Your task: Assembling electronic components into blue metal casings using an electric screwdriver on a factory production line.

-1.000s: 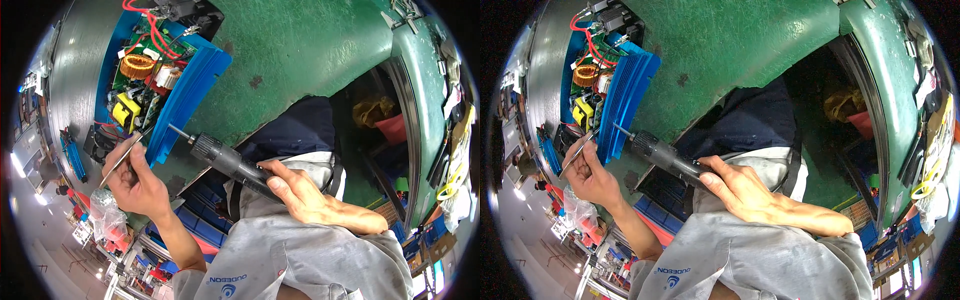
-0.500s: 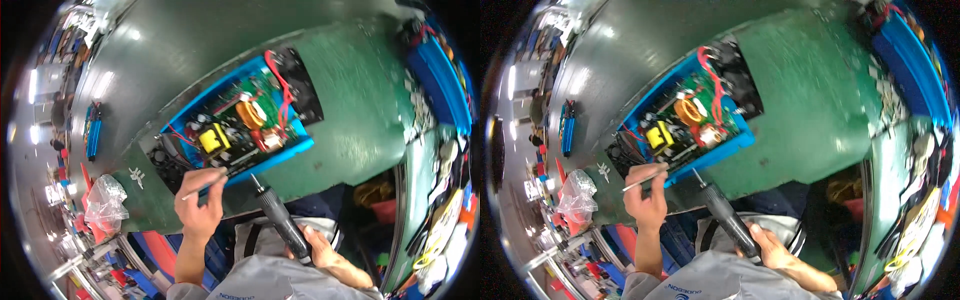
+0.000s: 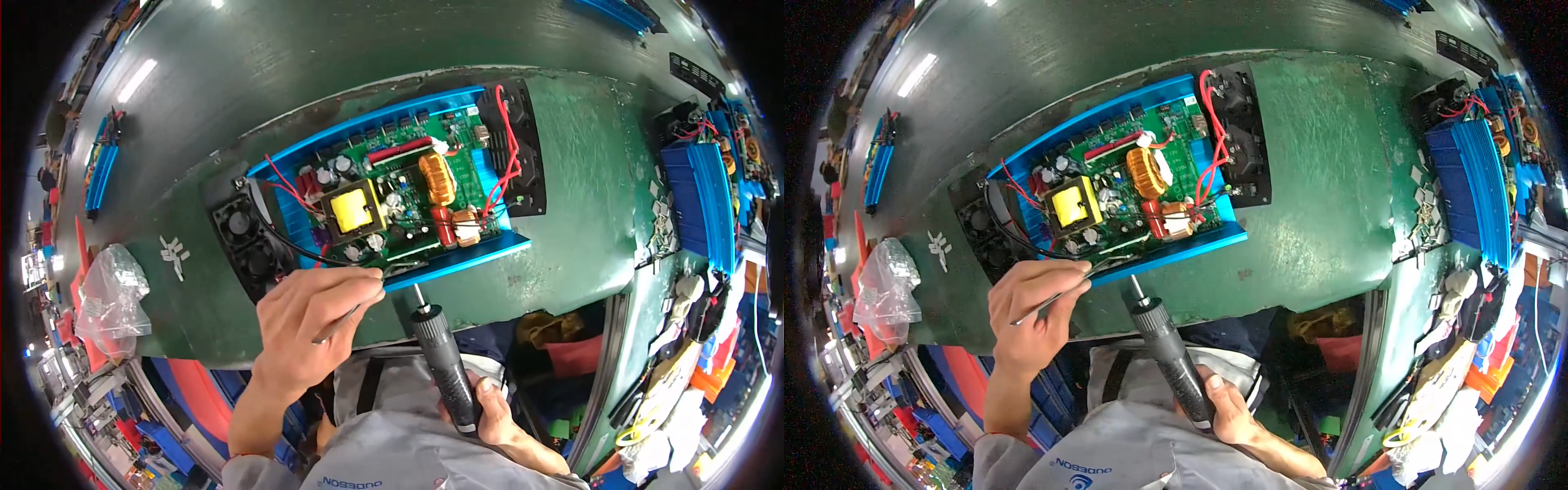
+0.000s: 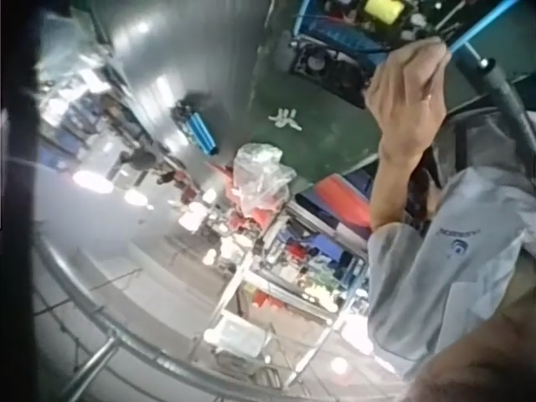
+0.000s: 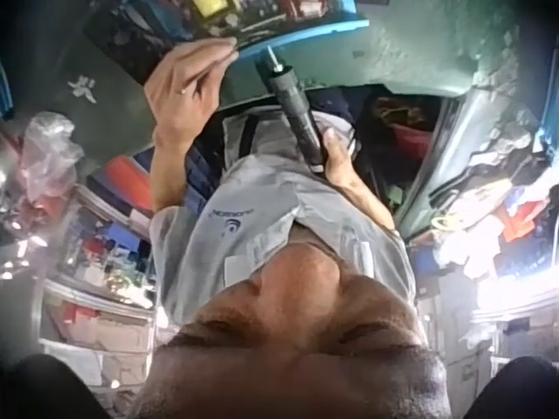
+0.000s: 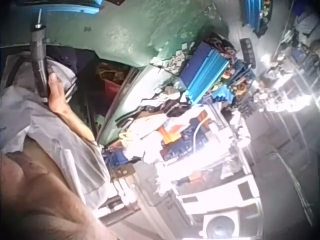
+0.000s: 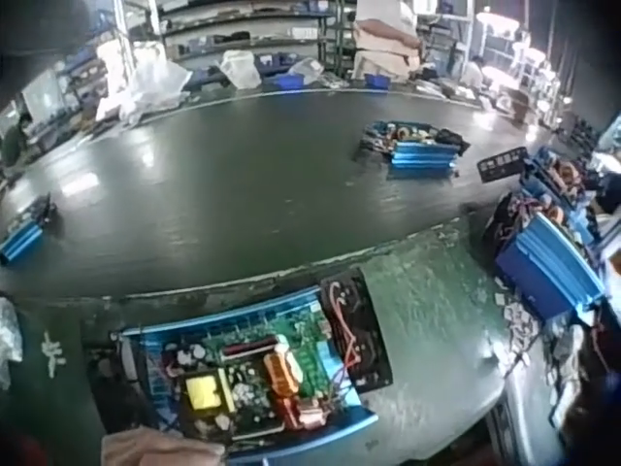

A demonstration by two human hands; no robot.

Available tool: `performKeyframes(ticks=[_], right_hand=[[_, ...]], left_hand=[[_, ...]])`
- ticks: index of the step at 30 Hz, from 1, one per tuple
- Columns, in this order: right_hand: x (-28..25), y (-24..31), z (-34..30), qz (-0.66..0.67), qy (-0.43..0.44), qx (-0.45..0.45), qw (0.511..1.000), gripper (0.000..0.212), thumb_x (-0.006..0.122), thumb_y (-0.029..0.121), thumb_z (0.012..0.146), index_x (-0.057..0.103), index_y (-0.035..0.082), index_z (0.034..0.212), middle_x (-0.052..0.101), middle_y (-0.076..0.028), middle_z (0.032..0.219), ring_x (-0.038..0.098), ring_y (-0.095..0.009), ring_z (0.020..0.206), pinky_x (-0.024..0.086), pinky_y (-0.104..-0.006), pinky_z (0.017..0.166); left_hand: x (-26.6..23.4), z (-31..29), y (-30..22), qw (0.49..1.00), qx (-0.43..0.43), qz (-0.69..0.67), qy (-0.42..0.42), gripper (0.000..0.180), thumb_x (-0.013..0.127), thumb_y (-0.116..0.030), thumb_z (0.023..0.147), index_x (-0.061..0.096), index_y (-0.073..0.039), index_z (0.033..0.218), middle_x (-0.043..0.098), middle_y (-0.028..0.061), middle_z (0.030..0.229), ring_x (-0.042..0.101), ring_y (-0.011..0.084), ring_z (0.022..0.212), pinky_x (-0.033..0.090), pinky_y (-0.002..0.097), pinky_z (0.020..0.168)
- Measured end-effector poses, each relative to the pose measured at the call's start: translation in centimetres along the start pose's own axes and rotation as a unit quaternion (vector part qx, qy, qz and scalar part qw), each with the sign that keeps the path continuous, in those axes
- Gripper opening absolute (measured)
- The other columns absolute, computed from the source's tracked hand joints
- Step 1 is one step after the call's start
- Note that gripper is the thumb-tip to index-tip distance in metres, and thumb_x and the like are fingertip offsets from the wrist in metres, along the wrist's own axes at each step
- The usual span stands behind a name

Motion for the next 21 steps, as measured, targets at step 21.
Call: performKeyframes(ticks=[21], right_hand=[[0.2,-1.4,-0.1,0.062,0.008,0.019,0.998,0.088,0.022,0.072,0.099,0.051,-0.003,0.137,0.066,-0.008,0.083,0.058,-0.013,0.07,0.043,-0.0258,0.064]], left_hand=[[0.7,1.4,-1.0,0.996,0.02,0.069,0.045,0.031,0.079,-0.002,0.08,0.063,-0.007,0.106,0.074,0.0079,0.095,0.07,0.0236,0.076,0.053,0.031,0.064]])
Point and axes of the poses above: each hand's wrist, its own z-axis towards the middle knuckle, its own x-axis out of the palm, y = z × x, the point moved 9 cm from there along z, towards the middle knuckle
